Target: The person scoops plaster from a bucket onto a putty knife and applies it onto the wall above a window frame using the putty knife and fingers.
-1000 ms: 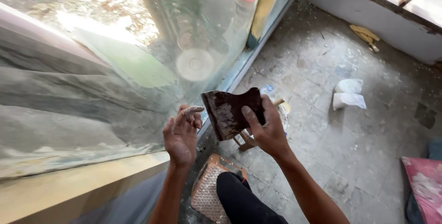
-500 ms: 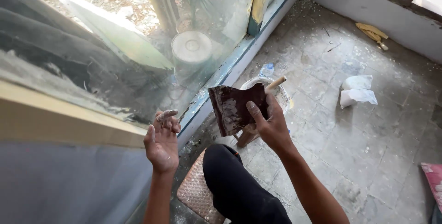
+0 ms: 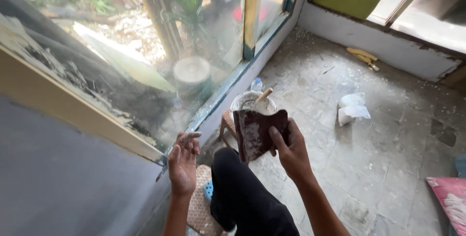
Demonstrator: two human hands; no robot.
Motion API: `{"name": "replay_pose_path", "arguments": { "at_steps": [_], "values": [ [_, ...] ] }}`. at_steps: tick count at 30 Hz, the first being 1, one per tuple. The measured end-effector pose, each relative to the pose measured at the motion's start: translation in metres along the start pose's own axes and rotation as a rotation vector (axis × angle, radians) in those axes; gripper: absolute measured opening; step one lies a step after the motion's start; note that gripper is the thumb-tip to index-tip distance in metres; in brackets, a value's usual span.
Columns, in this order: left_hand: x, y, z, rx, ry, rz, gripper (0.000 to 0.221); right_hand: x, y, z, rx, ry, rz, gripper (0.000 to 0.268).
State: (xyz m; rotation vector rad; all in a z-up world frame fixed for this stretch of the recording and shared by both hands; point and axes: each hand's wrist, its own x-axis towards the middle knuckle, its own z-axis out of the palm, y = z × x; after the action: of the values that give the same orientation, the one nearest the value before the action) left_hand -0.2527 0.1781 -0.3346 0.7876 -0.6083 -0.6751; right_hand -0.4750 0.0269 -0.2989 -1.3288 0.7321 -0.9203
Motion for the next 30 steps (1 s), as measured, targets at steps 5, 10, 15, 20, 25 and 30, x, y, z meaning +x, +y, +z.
{"name": "replay_pose_path", "arguments": {
  "at_steps": [5, 10, 15, 20, 25, 30],
  "values": [
    [-0.006, -0.011, 0.024, 0.128, -0.046, -0.037, 0.049, -0.015, -0.009, -0.023, 0.024, 0.058, -0.02, 0.02],
    [0.004, -0.024, 0.045, 0.236, -0.119, -0.112, 0.044, -0.018, -0.021, -0.039, 0.042, 0.087, -0.019, 0.019],
    [0.021, -0.044, 0.074, 0.199, -0.182, -0.103, 0.035, -0.009, -0.024, -0.07, 0.071, 0.114, -0.05, 0.018],
    [0.043, -0.071, 0.107, 0.231, -0.173, -0.137, 0.035, 0.022, -0.012, -0.101, 0.078, 0.12, -0.044, 0.018],
    [0.086, -0.139, 0.117, 0.319, -0.14, -0.083, 0.039, 0.094, 0.006, -0.127, 0.043, 0.099, 0.055, 0.018],
    [0.132, -0.179, 0.142, 0.374, -0.042, -0.067, 0.032, 0.177, 0.032, -0.146, 0.018, -0.033, 0.115, 0.016]
  ]
}}
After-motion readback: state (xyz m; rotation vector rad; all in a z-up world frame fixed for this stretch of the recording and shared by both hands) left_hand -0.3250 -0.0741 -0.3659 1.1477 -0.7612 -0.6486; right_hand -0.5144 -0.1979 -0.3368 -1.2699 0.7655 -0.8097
